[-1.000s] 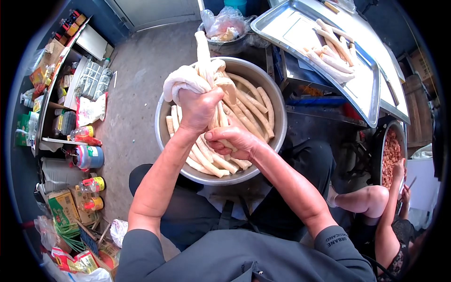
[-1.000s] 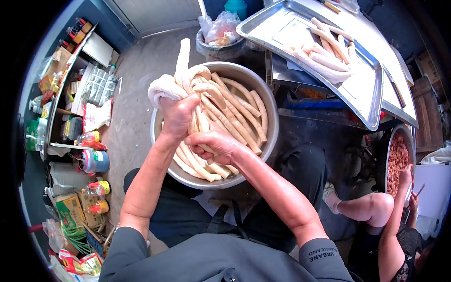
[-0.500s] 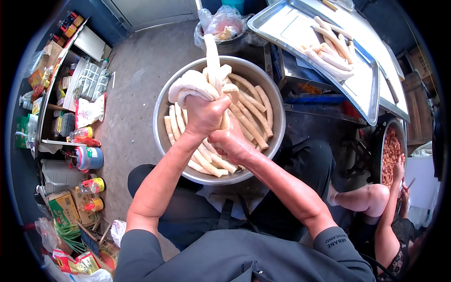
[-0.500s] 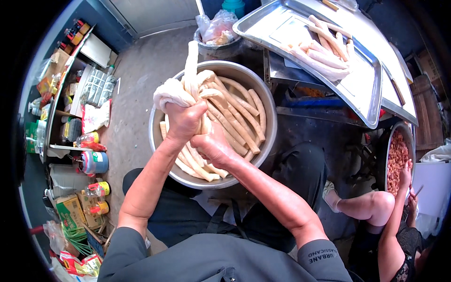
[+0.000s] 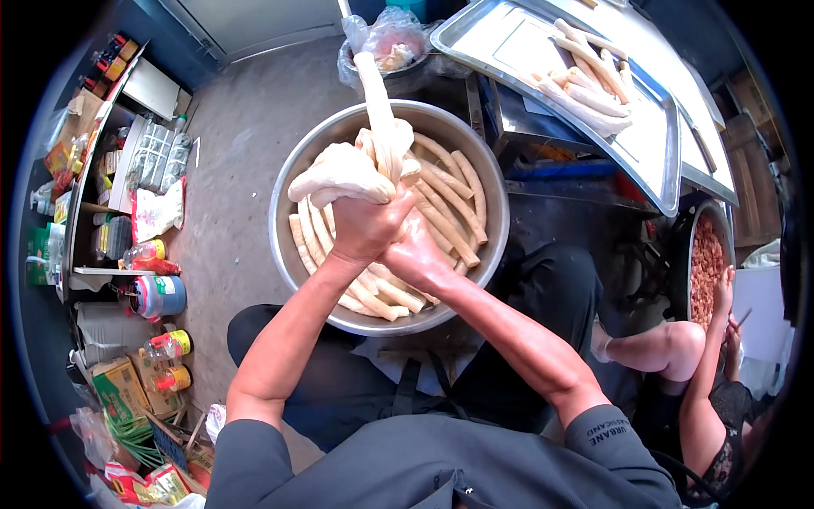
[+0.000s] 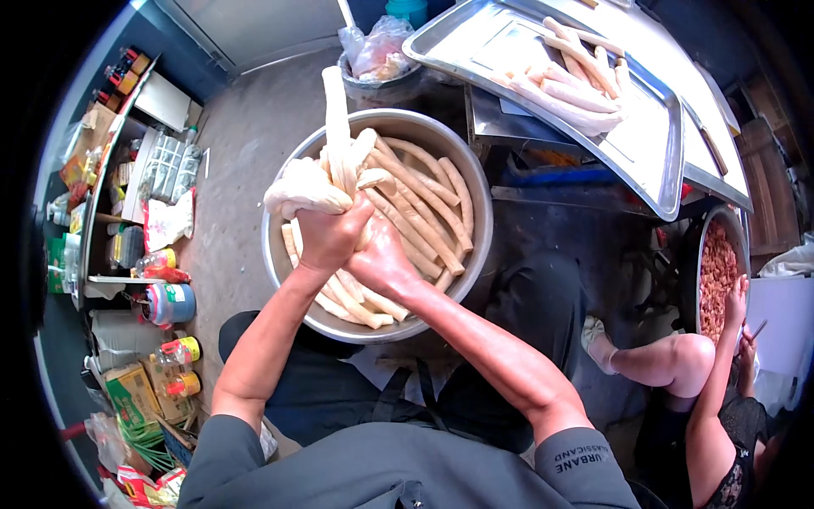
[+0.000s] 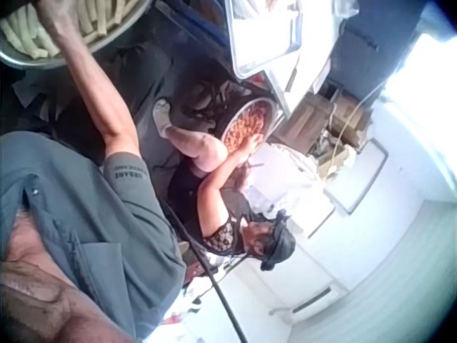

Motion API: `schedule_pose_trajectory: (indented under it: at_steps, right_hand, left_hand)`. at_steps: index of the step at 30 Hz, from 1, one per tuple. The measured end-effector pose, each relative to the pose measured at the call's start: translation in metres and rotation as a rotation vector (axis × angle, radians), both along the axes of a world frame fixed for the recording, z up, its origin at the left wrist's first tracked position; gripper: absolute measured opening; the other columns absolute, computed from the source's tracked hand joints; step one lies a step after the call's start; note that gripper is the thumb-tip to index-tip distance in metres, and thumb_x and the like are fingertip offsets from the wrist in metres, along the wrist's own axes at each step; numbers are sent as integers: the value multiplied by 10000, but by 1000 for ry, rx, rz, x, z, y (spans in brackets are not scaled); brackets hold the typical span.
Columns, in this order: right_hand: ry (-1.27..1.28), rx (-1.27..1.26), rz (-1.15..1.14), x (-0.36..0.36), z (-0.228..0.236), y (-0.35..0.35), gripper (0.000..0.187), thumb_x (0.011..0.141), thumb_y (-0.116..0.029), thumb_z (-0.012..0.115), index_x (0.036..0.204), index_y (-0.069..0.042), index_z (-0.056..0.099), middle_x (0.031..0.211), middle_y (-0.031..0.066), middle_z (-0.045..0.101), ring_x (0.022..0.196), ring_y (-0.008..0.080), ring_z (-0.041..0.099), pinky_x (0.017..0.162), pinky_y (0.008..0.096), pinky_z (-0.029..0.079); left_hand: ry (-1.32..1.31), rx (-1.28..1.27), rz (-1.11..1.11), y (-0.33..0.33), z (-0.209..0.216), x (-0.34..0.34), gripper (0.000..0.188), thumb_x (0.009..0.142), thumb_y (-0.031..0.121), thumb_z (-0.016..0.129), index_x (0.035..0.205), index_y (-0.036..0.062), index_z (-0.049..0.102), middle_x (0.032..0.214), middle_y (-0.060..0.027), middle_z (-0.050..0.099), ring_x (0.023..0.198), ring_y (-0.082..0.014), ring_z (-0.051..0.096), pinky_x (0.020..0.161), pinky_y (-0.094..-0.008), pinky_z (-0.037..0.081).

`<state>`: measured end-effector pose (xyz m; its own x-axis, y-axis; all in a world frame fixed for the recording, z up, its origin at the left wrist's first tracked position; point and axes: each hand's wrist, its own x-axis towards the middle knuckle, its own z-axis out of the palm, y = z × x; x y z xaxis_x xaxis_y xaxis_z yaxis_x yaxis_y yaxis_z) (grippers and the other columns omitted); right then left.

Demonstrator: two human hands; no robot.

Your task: The person picks up a bundle of radish strips from a bowl of liquid, squeezes them tightly with both hands to drain the moisture, and places the drained strips onto a metal tray.

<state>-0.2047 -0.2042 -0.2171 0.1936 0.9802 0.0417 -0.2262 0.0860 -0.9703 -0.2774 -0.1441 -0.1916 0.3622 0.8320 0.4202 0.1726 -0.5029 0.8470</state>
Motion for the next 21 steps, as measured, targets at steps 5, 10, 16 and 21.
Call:
schedule_pose_trajectory:
  at_steps: [5,10,16,21]
  right_hand:
    - [-294,21,-43,5,1,1,476,808,-215,687,1221,-19,554,1138,213,653,1127,352,614,936,414,477]
    - [-372,13,-67,3,-5,2,431,815,-228,651,1179,-9,582,1107,241,654,1101,400,604,918,437,474]
    - [-378,-60,13,3,-1,1,521,822,-125,690,1272,-3,459,1208,192,589,1153,284,580,976,383,455]
    - [-376,-46,-85,1,-2,-2,365,813,-205,643,1122,-12,624,1053,249,667,1062,414,614,888,444,486]
  left_hand:
    - [89,32,-2,-1,0,-2,182,765,137,691,883,-1,678,767,-113,681,735,-268,673,707,-361,510]
    - [165,51,-27,1,-1,-5,170,762,133,677,866,-2,675,741,-115,667,701,-267,660,677,-378,506]
    - [76,75,2,0,-6,-2,163,759,137,678,837,-6,672,716,-120,650,689,-274,652,662,-382,499]
    - [99,168,7,2,-2,0,144,755,100,682,835,-15,650,734,-105,634,692,-253,637,662,-365,492]
